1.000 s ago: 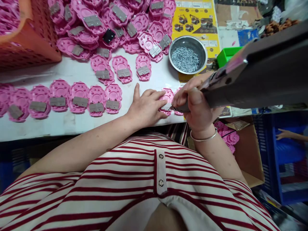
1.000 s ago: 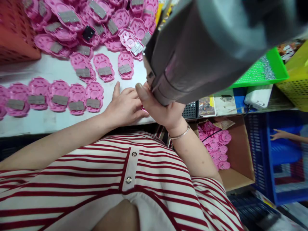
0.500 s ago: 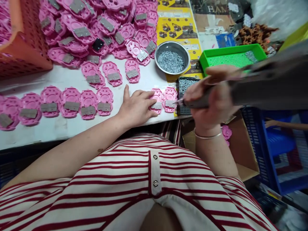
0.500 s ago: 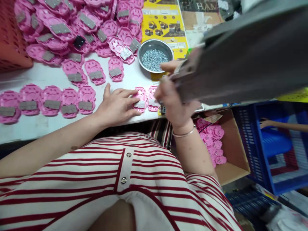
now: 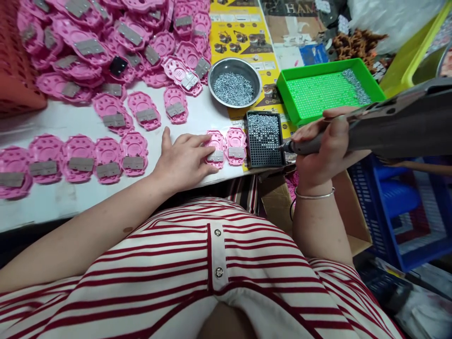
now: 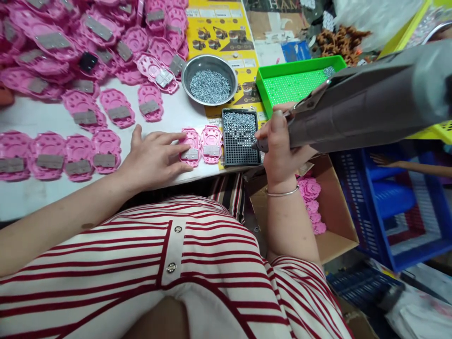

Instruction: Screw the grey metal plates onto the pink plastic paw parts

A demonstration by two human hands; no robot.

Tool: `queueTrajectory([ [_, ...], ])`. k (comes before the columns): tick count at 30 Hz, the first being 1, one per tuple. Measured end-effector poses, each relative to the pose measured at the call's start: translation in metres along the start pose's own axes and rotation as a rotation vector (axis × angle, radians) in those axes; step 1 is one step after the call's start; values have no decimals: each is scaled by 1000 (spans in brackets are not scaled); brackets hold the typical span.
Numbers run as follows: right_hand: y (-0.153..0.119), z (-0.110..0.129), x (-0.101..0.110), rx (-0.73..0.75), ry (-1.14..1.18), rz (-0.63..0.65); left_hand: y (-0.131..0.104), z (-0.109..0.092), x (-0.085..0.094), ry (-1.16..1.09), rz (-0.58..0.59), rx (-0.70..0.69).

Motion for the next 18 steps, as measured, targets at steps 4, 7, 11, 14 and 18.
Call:
queueTrajectory([
  [4,-3,-5,3,-51,-28,24,-1,-1,0,19,-7,-2],
  [7,-5,-3,3,-32,-124,20,-1,-1,0,18,-29,3],
  [11,-7,-4,3,7,-166,-10,-2,0,-1,11,-17,-3],
  [14,-5,-6,3,27,-209,-14,-2,0,-1,-1,-16,2],
  [18,2,10,-8,37,-35,-45,0,2,-4,-17,1,20],
])
Point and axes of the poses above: each hand's wrist, its own y-axis towards the middle knuckle, its own x-axis out of the back of the hand, z = x × y, the point moved 3 cm from there along y, towards the middle knuckle, and after that the axes turned 14 degrees about y, right-handed, at the moved point
